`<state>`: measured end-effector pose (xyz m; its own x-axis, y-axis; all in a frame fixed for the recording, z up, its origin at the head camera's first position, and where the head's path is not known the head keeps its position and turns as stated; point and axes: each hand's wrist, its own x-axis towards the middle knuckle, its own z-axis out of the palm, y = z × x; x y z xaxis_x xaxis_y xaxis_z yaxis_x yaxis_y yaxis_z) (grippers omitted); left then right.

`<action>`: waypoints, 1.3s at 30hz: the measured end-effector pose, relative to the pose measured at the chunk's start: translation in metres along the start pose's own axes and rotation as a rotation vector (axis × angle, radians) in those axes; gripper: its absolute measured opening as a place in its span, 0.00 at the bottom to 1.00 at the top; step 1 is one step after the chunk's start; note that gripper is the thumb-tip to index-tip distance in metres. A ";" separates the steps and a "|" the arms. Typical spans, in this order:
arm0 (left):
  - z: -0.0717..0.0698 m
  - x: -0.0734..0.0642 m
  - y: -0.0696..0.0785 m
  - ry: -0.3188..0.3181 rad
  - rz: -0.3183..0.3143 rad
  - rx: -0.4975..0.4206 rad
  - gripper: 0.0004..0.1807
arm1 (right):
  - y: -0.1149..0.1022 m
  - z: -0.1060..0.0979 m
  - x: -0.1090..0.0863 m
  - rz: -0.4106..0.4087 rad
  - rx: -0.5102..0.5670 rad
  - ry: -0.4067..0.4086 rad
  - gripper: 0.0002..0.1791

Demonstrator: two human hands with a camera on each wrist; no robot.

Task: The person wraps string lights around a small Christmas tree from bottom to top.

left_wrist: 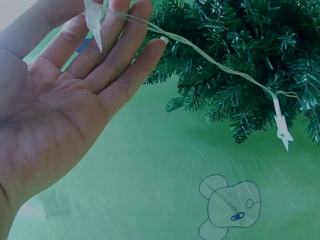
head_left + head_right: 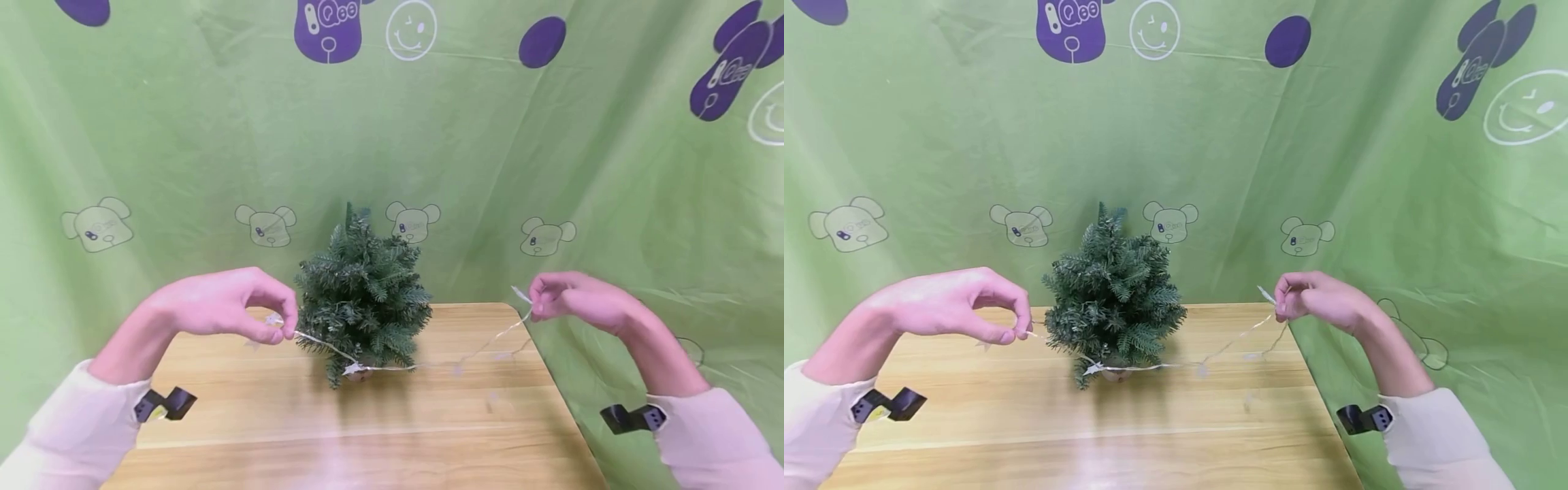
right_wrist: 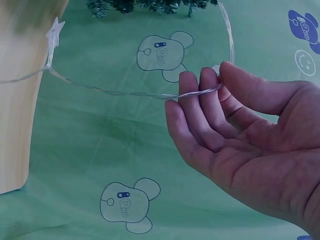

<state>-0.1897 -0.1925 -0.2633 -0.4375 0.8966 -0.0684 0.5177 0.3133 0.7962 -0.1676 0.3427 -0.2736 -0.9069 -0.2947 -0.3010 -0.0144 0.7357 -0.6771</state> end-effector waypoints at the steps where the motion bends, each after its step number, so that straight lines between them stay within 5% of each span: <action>1: 0.000 0.001 -0.001 0.002 0.001 -0.014 0.04 | -0.001 -0.002 -0.001 0.005 0.004 0.014 0.13; 14: 0.002 0.015 0.003 0.054 -0.001 -0.088 0.04 | -0.009 -0.023 0.001 -0.007 0.262 0.226 0.14; 21: 0.007 0.028 0.006 0.082 -0.044 -0.039 0.03 | -0.021 -0.030 0.004 -0.052 0.619 0.291 0.06; 25: 0.010 0.035 0.007 0.046 -0.060 -0.020 0.03 | -0.032 -0.031 0.005 -0.056 0.766 0.334 0.04; 30: 0.010 0.035 0.010 -0.009 -0.034 0.007 0.02 | -0.040 -0.033 0.003 -0.061 0.807 0.333 0.04; 39: 0.007 0.027 0.012 -0.090 -0.091 0.012 0.04 | -0.032 -0.038 -0.002 -0.053 0.669 0.269 0.08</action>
<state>-0.1905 -0.1627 -0.2600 -0.4154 0.8886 -0.1946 0.4877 0.3981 0.7770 -0.1810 0.3430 -0.2260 -0.9856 -0.0960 -0.1391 0.1216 0.1687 -0.9781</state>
